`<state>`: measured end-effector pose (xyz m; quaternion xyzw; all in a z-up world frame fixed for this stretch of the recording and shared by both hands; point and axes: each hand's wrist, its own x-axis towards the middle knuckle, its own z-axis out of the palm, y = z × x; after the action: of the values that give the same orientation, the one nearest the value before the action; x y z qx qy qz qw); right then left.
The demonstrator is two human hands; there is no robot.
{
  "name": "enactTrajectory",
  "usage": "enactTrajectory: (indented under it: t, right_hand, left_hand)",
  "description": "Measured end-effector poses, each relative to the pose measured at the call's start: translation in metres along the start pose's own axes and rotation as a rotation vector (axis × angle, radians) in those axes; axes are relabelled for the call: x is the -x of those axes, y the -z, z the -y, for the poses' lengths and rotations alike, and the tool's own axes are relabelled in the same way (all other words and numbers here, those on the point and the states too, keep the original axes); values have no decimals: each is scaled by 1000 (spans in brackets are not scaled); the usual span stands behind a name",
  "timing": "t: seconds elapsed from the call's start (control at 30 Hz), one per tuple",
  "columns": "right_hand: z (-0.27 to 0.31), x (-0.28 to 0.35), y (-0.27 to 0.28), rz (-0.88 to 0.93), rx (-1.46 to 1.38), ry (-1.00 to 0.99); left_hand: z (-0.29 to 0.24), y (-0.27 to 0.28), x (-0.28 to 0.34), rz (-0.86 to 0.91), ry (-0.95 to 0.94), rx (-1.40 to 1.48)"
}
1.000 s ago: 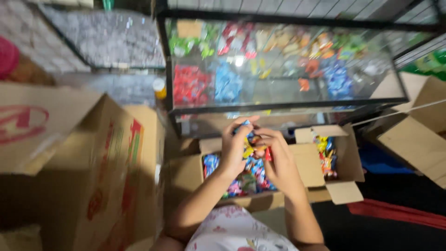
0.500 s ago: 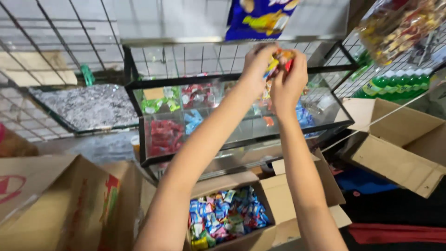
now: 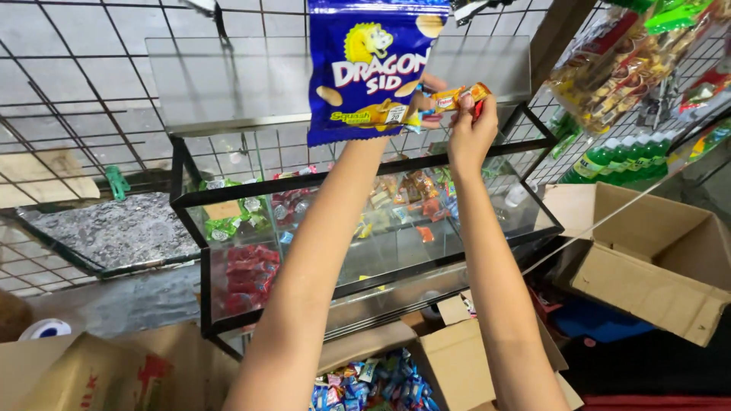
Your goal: Restocking and sorting various small candies and snack packets from cardboard boxes into a glass display case.
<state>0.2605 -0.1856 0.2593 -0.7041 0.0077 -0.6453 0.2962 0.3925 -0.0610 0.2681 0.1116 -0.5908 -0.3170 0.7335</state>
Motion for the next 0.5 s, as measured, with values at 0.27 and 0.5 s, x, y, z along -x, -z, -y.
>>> enactTrajectory:
  t: [0.27, 0.5]
  right_hand:
    - [-34, 6, 5, 174, -656, -502]
    - [-36, 11, 5, 150, -626, -480]
  left_hand:
    - [1, -11, 13, -542, 168, -566]
    - [8, -21, 10, -600, 269, -607]
